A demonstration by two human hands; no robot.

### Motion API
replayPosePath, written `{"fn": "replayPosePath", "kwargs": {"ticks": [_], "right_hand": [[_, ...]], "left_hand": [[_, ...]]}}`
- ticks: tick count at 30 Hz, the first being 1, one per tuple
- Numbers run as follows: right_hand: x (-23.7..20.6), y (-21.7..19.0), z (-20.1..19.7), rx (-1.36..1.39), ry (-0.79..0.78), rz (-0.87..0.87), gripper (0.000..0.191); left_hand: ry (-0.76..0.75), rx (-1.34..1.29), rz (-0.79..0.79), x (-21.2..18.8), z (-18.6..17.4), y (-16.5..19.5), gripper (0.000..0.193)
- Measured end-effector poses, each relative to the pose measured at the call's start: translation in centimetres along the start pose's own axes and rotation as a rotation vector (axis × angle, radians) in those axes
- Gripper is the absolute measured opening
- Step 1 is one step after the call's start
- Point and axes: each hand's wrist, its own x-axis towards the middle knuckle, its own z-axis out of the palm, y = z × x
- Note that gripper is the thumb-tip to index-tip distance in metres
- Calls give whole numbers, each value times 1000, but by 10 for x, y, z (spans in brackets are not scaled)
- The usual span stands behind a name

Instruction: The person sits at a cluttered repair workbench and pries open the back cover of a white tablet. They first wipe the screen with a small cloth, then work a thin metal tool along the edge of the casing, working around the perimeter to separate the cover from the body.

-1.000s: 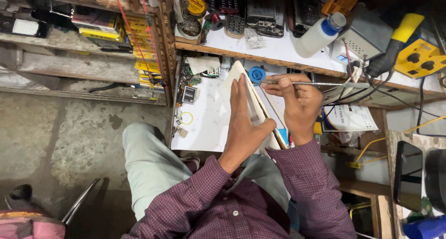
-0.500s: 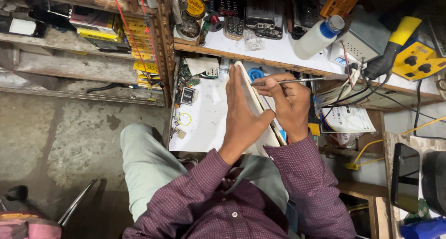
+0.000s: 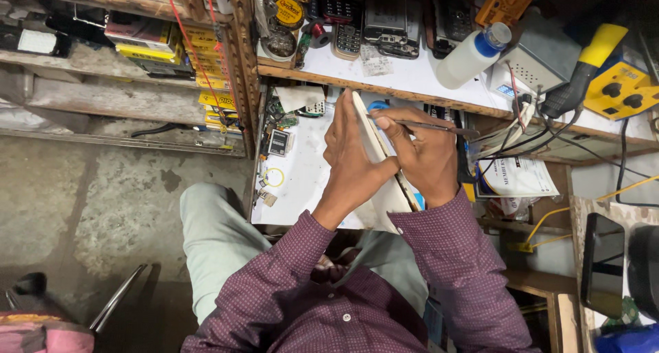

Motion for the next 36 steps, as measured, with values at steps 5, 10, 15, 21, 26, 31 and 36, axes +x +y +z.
{"fn": "replayPosePath", "kwargs": {"ticks": [5,10,15,21,26,31,36], "right_hand": [[5,-7,-6,-137,-66,-101,14],[7,1,-3,-175,-99,114,19],[23,30,3,589,-41,457,24],[22,34,1,574,-54,397,22],[9,11,-1,14,-33,22,16],[21,3,2,-100,-56,31,15],[27,10,9,13,-42,94,21]], "left_hand": [[22,-9,66,1,5,-5,124],[-24,-71,24,2,5,-3,127],[-14,-67,-39,-2,-1,2,126],[5,-69,-13,1,-1,2,124],[10,-46,-17,3,6,-1,122],[21,-19,43,3,7,-7,122],[23,7,68,3,7,-8,121]]}}
